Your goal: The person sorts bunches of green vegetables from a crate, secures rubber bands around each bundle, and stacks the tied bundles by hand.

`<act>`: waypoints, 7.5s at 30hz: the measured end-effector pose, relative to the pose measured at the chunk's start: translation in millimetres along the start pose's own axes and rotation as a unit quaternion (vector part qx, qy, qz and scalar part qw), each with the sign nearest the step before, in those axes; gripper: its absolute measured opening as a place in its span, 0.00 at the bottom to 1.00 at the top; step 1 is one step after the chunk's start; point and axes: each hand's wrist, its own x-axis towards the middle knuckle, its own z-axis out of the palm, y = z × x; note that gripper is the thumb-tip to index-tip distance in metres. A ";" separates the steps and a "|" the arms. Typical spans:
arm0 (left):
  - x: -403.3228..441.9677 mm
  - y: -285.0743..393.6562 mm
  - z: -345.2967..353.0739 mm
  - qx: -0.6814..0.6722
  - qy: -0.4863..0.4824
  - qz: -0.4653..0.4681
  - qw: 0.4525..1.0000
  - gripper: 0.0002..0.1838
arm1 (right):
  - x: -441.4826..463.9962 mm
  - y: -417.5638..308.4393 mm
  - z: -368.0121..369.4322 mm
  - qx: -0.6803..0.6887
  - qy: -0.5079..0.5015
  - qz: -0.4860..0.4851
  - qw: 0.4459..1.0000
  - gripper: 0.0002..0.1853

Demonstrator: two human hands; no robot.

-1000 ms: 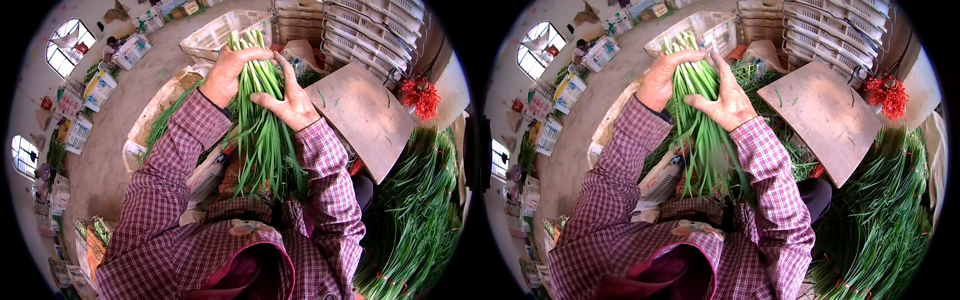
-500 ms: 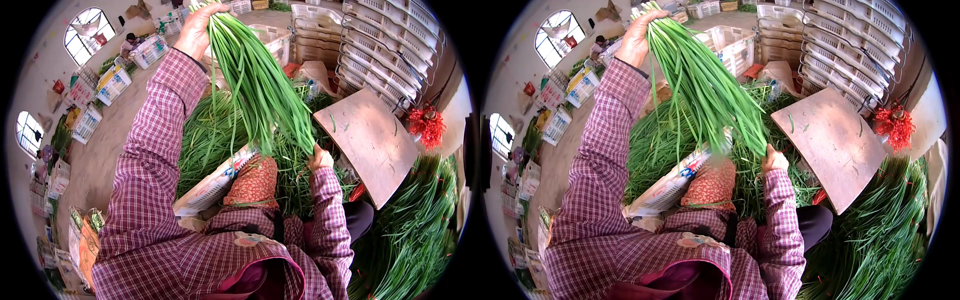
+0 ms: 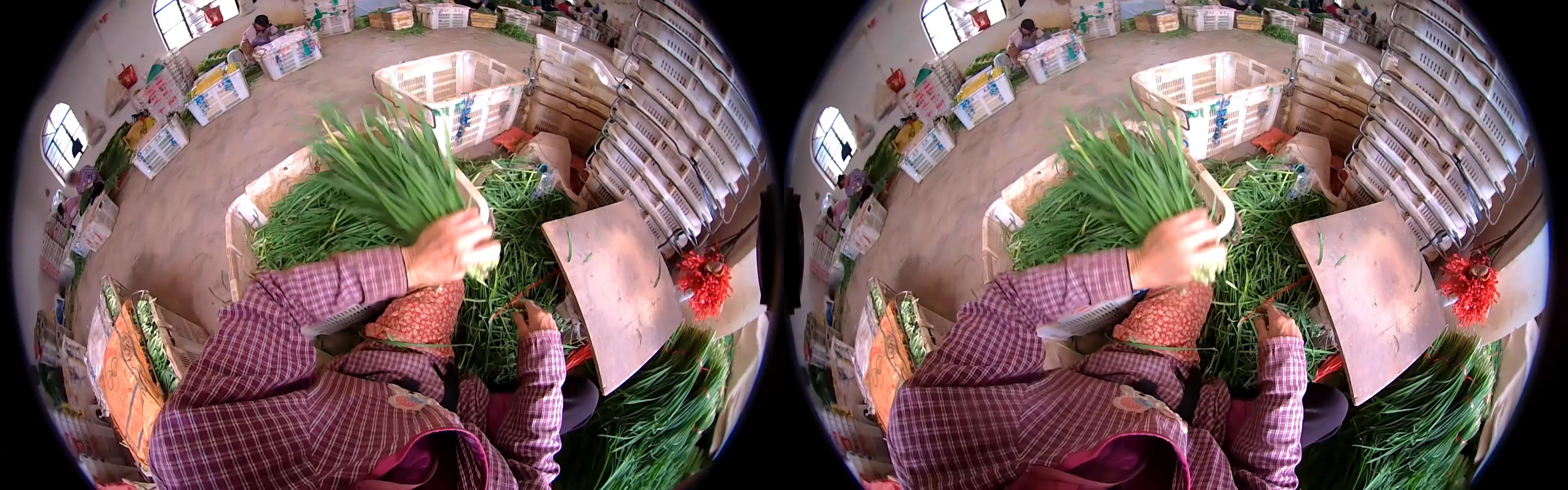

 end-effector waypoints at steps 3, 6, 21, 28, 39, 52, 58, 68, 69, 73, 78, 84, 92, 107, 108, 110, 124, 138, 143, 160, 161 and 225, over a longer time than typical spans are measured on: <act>-84.5 66.8 64.2 -0.045 -0.086 0.024 0.995 0.06 | -14.9 -0.1 4.7 0.001 -0.010 -0.018 1.000 0.14; -105.8 102.0 52.5 -0.046 -0.080 0.030 0.995 0.06 | -22.9 -1.7 10.6 0.016 -0.034 -0.021 0.999 0.16; -122.5 127.1 39.2 -0.075 -0.038 0.035 0.996 0.10 | 10.1 -46.3 110.1 0.431 -0.103 0.124 0.888 0.23; -117.2 125.2 36.2 -0.099 -0.032 0.027 0.994 0.08 | 4.6 -68.1 112.9 0.623 0.026 0.077 0.778 0.07; -124.5 125.2 39.3 -0.110 -0.073 0.007 0.991 0.08 | -14.3 -14.8 59.9 0.690 0.321 0.171 0.625 0.09; -128.5 127.5 41.6 -0.060 -0.064 0.051 0.995 0.08 | 16.3 -63.8 73.9 0.175 0.064 0.015 0.982 0.20; -126.9 126.2 41.1 -0.094 -0.043 0.044 0.994 0.07 | 22.1 -91.0 84.0 0.136 0.040 -0.014 0.990 0.15; -110.1 121.0 25.5 -0.163 -0.031 -0.019 0.986 0.06 | -22.2 -62.8 86.7 0.785 0.166 0.145 0.579 0.07; -107.2 120.1 22.4 -0.168 -0.032 -0.025 0.985 0.05 | -25.3 -62.7 83.4 0.806 0.170 0.141 0.549 0.06; -91.4 115.5 13.1 -0.174 0.036 -0.058 0.982 0.03 | -28.8 -71.5 72.6 0.845 0.206 0.088 0.485 0.04; -105.2 116.9 12.1 -0.171 -0.002 -0.042 0.984 0.04 | -36.1 -40.8 24.4 0.790 0.290 -0.018 0.541 0.05; -107.3 115.8 7.8 -0.173 0.001 -0.035 0.984 0.06 | -37.2 -7.7 33.0 0.078 0.279 -0.033 0.956 0.07; -109.0 115.0 10.4 -0.159 -0.012 -0.024 0.987 0.06 | -25.5 -70.2 76.1 0.395 -0.025 -0.087 0.914 0.14; -105.5 114.0 19.0 -0.154 -0.053 0.009 0.987 0.06 | -44.4 -80.3 91.7 0.610 0.136 -0.062 0.778 0.03; -107.6 115.3 26.5 -0.142 -0.031 0.014 0.989 0.05 | -42.8 -81.2 92.5 0.724 0.118 -0.017 0.680 0.04; -119.3 120.1 36.6 -0.126 -0.072 0.042 0.989 0.05 | -34.4 -57.4 75.2 0.781 0.135 -0.009 0.610 0.05; -160.5 158.6 110.2 -0.267 -0.096 -0.005 0.959 0.24 | -2.6 -124.8 64.3 0.234 0.140 -0.223 0.936 0.04; -158.7 149.0 74.0 -0.754 -0.233 -0.360 0.498 0.21 | 19.8 -196.1 96.0 0.053 0.000 -0.189 0.981 0.10; -156.8 145.2 69.3 -0.743 -0.233 -0.372 0.506 0.21 | 17.9 -166.2 118.6 0.310 0.019 -0.175 0.934 0.06; -161.3 160.0 121.9 -0.081 -0.253 0.128 0.955 0.11 | -61.4 -96.6 29.1 0.895 -0.108 0.094 0.423 0.08; -169.4 160.2 131.7 -0.125 -0.190 0.109 0.968 0.11 | -59.4 -86.0 26.0 0.825 -0.041 0.072 0.559 0.07; -160.9 163.5 137.1 -0.008 -0.176 0.144 0.974 0.09 | 31.5 -133.8 18.3 0.919 -0.135 -0.024 0.369 0.11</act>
